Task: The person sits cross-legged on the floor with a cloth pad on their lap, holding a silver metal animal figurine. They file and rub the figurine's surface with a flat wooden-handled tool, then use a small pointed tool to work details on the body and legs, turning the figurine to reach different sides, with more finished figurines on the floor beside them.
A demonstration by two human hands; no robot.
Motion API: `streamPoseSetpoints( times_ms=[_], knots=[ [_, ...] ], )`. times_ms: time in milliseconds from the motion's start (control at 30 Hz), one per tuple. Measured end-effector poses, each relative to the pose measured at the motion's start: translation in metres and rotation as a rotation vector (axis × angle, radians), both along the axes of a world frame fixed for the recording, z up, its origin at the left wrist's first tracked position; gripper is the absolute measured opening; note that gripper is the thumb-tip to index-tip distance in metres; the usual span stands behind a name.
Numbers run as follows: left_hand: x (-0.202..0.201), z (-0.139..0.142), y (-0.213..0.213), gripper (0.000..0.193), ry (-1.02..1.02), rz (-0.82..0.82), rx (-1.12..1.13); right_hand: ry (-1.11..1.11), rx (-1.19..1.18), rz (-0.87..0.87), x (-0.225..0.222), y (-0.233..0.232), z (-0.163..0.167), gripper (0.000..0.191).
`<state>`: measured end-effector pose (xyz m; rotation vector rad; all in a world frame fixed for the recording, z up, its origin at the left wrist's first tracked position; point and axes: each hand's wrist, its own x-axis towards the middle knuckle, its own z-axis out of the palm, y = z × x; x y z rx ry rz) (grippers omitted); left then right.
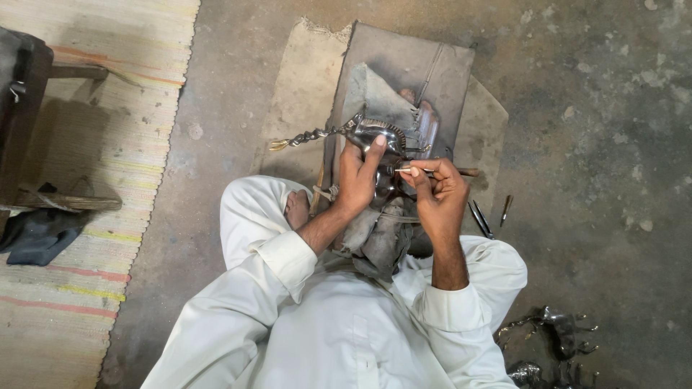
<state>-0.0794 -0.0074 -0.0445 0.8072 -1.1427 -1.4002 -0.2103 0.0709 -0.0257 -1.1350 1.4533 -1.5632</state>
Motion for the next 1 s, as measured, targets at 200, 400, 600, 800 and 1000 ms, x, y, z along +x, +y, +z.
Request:
streamPoseSetpoints(
  times_ms=[200, 400, 600, 800, 1000],
  knots=[
    [0.000, -0.002, -0.001, 0.030, -0.023, 0.004, -0.005, 0.020, 0.006, -0.004, 0.001, 0.004, 0.000, 0.004],
    [0.000, -0.004, 0.000, 0.031, -0.041, 0.018, -0.016, 0.051, 0.002, -0.004, 0.002, 0.011, 0.001, 0.005],
    [0.001, -0.004, -0.001, 0.033, -0.044, -0.003, 0.005, 0.065, 0.020, 0.010, 0.004, 0.017, 0.001, 0.005],
    [-0.002, -0.003, 0.000, 0.033, -0.044, 0.028, -0.028, 0.108, 0.046, 0.049, 0.000, 0.019, 0.005, 0.005],
    [-0.002, -0.002, -0.002, 0.036, -0.129, 0.029, 0.009, 0.151, 0.111, 0.140, -0.011, 0.018, 0.015, 0.006]
  ],
)
